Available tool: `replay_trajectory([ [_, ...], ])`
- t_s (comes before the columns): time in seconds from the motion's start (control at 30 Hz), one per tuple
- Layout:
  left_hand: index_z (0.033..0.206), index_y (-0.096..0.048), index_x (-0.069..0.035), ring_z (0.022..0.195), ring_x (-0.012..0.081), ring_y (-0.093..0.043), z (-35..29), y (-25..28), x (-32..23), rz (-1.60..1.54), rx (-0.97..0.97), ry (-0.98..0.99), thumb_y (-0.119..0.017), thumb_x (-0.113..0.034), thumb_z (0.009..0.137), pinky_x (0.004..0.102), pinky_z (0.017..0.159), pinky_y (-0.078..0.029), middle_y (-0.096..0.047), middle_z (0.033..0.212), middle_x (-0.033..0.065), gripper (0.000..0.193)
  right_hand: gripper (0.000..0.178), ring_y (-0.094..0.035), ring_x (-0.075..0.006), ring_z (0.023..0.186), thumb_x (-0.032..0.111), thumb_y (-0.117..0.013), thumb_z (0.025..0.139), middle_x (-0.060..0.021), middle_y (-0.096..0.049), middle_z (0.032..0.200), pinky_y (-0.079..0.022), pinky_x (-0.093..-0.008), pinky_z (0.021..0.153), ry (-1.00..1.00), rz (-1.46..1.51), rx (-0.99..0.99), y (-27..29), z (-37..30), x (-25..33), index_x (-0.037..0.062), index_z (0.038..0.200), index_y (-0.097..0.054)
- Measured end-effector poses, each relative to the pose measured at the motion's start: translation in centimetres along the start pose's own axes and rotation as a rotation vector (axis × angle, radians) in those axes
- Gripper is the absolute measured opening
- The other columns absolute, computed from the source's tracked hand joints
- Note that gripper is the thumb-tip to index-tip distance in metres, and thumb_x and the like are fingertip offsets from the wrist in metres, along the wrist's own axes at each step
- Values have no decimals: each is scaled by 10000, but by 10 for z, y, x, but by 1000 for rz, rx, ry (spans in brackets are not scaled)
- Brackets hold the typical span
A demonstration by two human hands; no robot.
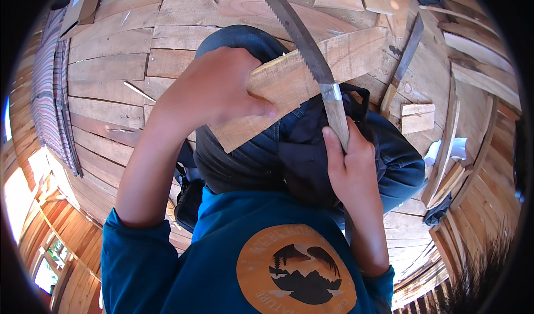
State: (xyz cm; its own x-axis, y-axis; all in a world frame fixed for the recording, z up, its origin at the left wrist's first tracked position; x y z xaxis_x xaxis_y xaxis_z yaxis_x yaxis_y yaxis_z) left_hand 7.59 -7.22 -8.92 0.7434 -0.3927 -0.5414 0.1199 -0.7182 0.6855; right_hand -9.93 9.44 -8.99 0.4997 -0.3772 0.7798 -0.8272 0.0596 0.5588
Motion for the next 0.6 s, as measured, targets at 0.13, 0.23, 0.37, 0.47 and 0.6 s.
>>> replay_trajectory([
  [0.13,877,-715,39,673,328,-662,-1,2,0,-43,15,19,-851,-365,584,370,656,-514,-663,723,204,516,190,-604,-456,643,169,-578,961,-271,-560,656,-457,-457,527,59,10,-21,-4,14,-4,-19,960,-554],
  [0.23,861,-719,31,660,325,-656,-3,0,-1,28,14,-35,-858,-374,575,370,648,-513,-659,709,198,515,173,-592,-445,598,151,-586,956,-244,-539,619,-429,-419,493,-9,-15,46,22,-6,6,-18,946,-551],
  [0.37,854,-723,23,653,322,-654,-1,-1,-2,41,-24,-4,-861,-384,572,370,643,-512,-658,699,193,515,167,-598,-436,592,140,-591,954,-229,-529,605,-415,-402,478,-235,45,45,48,-42,8,-17,929,-541],
  [0.47,855,-721,26,654,319,-655,-1,0,-3,33,5,-1,-863,-380,573,370,642,-511,-656,696,195,514,172,-597,-440,595,145,-589,956,-234,-529,609,-414,-397,476,-133,-25,49,40,-40,-2,-15,920,-537],
  [0.6,853,-721,25,650,302,-660,1,2,-3,26,20,18,-863,-367,577,361,638,-511,-662,698,191,500,184,-585,-481,680,168,-574,962,-257,-550,649,-452,-443,542,-34,142,24,1,-7,-11,-11,930,-545],
])
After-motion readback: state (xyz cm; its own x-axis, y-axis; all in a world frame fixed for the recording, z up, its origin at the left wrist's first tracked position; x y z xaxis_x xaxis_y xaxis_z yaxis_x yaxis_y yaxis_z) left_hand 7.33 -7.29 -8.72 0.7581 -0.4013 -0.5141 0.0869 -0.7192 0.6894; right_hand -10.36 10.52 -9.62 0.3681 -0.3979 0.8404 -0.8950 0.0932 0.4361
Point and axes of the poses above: each hand's wrist, its own z-axis towards the middle knuckle, its own y-axis out of the back of the hand, x = y × z, the point moved 1 cm from there along z, towards the middle knuckle
